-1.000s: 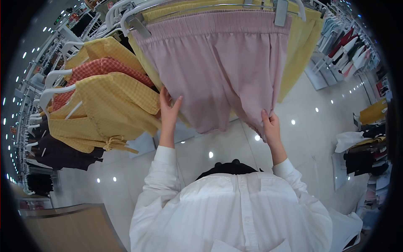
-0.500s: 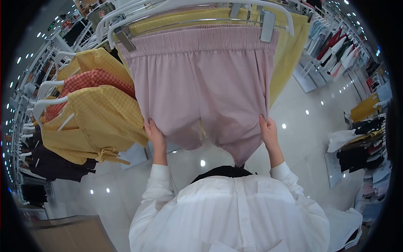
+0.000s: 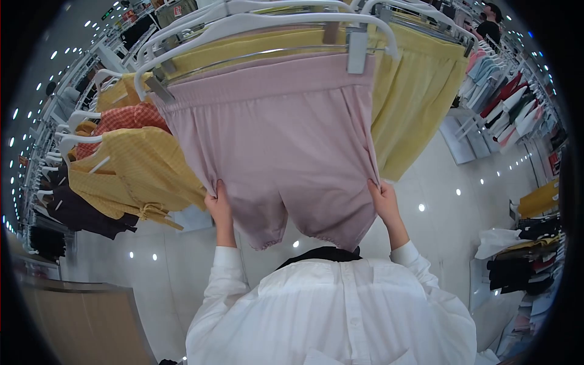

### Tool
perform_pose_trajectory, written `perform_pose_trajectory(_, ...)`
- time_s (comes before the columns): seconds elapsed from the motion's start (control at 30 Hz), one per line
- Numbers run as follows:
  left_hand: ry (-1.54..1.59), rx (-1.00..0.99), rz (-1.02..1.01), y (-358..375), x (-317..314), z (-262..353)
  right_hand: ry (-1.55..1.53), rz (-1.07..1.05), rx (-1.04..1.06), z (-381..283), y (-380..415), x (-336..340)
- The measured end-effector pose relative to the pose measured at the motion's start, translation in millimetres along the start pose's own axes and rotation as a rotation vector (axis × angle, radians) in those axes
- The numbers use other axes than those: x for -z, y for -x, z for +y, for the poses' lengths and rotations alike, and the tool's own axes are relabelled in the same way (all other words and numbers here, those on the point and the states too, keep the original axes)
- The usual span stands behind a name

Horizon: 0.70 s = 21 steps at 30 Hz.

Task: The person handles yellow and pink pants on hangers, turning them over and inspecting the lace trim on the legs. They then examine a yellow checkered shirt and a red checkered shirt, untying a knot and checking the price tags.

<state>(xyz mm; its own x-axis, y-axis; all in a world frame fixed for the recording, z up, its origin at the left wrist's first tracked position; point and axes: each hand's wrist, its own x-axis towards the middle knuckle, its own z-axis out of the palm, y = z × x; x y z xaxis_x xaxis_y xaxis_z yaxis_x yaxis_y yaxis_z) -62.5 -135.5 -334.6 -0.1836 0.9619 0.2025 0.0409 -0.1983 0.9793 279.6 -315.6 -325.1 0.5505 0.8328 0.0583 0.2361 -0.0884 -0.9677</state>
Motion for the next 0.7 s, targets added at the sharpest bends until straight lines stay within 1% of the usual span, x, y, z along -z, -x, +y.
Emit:
perform_pose_trajectory(0.03, -0.003, -0.004, 0.004, 1.3, -6.3, -0.2, 0.024, -0.026, 0.01, 1.5, -3.2, 5.8)
perform_pose_trajectory(0.1, 0.028, -0.07, 0.091, 5.2, -20.2, -2.5, 0.01, -0.052, 0.037, 7.3, -9.5, 16.4)
perform_pose_trajectory(0.27, 0.063, -0.037, 0.204, 20.8, -41.5, -5.2, -0.008, -0.166, 0.081, 3.1, -23.4, 38.8)
perform_pose_trajectory(0.33, 0.068, -0.034, 0.237, 28.7, -45.4, -5.0, 0.028, -0.308, 0.045, 1.9, -27.8, 48.1)
perform_pose_trajectory(0.37, 0.09, -0.047, 0.232, 33.2, -47.6, -3.0, 0.029, -0.321, 0.051, -1.7, -28.5, 51.9)
perform_pose_trajectory(0.43, 0.116, -0.063, 0.244, 44.0, -51.3, 1.7, 0.027, -0.434, 0.064, -8.5, -29.0, 60.4)
perform_pose_trajectory(0.57, 0.086, -0.082, 0.318, 68.9, -49.6, 12.1, 0.05, -0.569, 0.105, -5.4, -37.2, 76.0)
perform_pose_trajectory(0.63, 0.066, -0.094, 0.345, 80.9, -46.9, 15.1, 0.055, -0.62, 0.208, -4.9, -40.8, 81.9)
perform_pose_trajectory(0.7, -0.008, -0.045, 0.365, 91.7, -47.7, 21.9, 0.051, -0.675, 0.207, -14.5, -40.0, 89.0)
